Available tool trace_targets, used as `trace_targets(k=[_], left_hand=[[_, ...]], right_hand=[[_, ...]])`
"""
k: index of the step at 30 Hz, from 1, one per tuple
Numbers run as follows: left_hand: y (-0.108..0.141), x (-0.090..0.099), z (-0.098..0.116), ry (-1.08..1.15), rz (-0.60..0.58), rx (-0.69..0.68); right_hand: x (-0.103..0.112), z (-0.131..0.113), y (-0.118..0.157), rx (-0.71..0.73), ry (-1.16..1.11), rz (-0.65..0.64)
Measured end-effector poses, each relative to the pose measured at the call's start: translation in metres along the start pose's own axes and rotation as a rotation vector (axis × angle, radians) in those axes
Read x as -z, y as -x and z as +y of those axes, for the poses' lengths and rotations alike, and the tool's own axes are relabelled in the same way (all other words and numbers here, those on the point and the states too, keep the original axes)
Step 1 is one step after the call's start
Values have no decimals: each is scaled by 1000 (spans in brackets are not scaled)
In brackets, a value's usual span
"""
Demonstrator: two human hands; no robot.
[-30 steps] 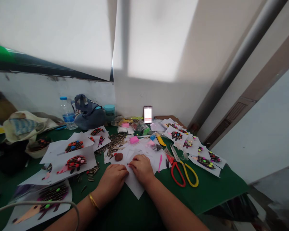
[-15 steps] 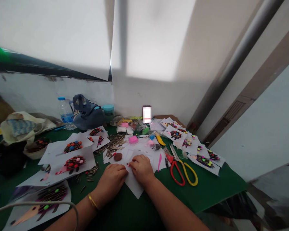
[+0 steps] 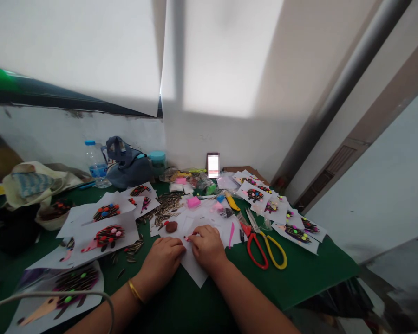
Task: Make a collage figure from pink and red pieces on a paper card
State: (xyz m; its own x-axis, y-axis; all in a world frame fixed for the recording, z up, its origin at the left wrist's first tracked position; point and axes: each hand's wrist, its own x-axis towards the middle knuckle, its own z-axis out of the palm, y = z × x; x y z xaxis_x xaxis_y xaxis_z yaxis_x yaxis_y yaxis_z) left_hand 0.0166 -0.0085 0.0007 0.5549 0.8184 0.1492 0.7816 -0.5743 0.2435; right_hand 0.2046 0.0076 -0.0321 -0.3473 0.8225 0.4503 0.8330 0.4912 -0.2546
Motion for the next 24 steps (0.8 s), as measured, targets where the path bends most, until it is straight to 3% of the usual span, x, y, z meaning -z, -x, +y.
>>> trace_targets(k=[6,11,24], left_hand=[[0,-1,-1,-10,4,-8],[0,-2,-1,-11,14,-5],[0,0,-1,3,10,-4]], right_hand=[[1,-1,0,7,8,-29],[-1,0,1,19,0,42],[3,-4,2,14,29,1]])
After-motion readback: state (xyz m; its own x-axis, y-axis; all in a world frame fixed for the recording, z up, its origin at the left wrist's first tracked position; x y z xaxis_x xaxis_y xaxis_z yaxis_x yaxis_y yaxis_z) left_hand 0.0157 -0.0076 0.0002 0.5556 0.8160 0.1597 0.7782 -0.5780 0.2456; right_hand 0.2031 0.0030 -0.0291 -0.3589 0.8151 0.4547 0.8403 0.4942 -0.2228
